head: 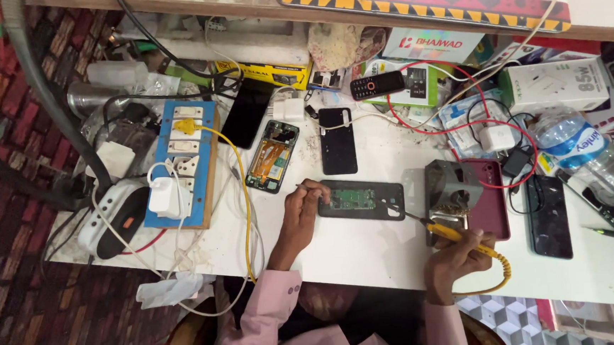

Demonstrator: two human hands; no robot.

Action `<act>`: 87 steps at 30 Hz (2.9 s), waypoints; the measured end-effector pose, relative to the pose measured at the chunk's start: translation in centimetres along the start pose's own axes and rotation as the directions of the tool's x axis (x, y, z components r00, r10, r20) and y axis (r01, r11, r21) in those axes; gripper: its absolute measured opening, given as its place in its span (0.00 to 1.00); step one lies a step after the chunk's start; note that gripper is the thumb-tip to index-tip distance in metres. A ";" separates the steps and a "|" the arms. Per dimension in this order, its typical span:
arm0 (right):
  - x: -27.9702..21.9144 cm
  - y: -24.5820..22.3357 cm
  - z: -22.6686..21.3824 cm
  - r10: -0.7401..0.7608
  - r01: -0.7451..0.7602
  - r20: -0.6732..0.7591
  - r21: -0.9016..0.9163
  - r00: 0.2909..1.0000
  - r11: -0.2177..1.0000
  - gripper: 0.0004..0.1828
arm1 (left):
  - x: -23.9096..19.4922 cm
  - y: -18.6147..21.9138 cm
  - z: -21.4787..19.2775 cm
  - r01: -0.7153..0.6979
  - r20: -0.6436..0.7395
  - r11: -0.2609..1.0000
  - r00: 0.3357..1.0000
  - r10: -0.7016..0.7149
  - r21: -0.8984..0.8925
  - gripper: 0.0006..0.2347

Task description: The person uses a soldering iron and tweezers to work on a smartphone motherboard placed on a cluttered workbench. They repeatedly apply heat to specific points on the board while holding the tweezers steady, without visibly removing or replacing components.

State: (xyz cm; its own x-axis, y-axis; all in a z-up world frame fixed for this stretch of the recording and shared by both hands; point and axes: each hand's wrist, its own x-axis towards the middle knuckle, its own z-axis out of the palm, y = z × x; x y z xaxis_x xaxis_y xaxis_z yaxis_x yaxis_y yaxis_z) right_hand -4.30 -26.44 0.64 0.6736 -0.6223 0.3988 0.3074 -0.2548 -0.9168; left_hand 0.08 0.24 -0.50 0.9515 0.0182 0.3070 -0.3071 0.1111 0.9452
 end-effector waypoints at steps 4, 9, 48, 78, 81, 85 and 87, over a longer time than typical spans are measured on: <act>0.2 -0.4 0.6 0.034 -0.033 -0.010 0.107 0.999 0.994 0.20 | 0.1 0.2 0.0 0.032 0.001 0.999 0.999 -0.032 -0.011 0.14; 0.2 -1.1 0.9 0.010 -0.010 -0.006 0.054 1.000 0.998 0.18 | 0.1 0.2 0.0 0.008 0.006 1.000 1.000 -0.008 -0.020 0.14; 0.4 -1.0 0.3 0.076 -0.076 -0.002 0.001 0.997 0.997 0.20 | 0.0 0.3 0.1 0.013 0.010 0.999 1.000 -0.013 -0.036 0.14; 0.8 0.5 0.3 0.082 -0.081 -0.084 0.022 0.993 0.996 0.20 | 0.1 0.7 0.0 0.005 0.013 1.000 1.000 -0.005 -0.008 0.15; 0.7 0.0 0.3 0.092 -0.093 -0.040 -0.012 0.995 0.996 0.20 | 0.1 0.6 0.0 0.004 0.011 1.000 1.000 -0.004 -0.020 0.14; 0.7 -0.8 0.7 0.045 -0.044 -0.030 0.030 0.999 0.999 0.21 | 0.1 0.5 0.1 0.010 0.007 1.000 1.000 -0.010 -0.020 0.14; 0.6 -1.2 0.8 0.039 -0.038 -0.031 0.021 0.999 0.999 0.20 | 0.1 0.5 0.1 0.007 0.006 1.000 1.000 -0.007 -0.010 0.14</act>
State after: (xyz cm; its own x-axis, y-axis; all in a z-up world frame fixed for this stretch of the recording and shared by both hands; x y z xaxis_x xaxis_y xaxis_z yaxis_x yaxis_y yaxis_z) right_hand -3.73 -25.95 2.02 0.6642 -0.6541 0.3619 0.2953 -0.2151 -0.9309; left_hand -0.04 0.25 0.04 0.9537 0.0120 0.3007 -0.2999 0.1208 0.9463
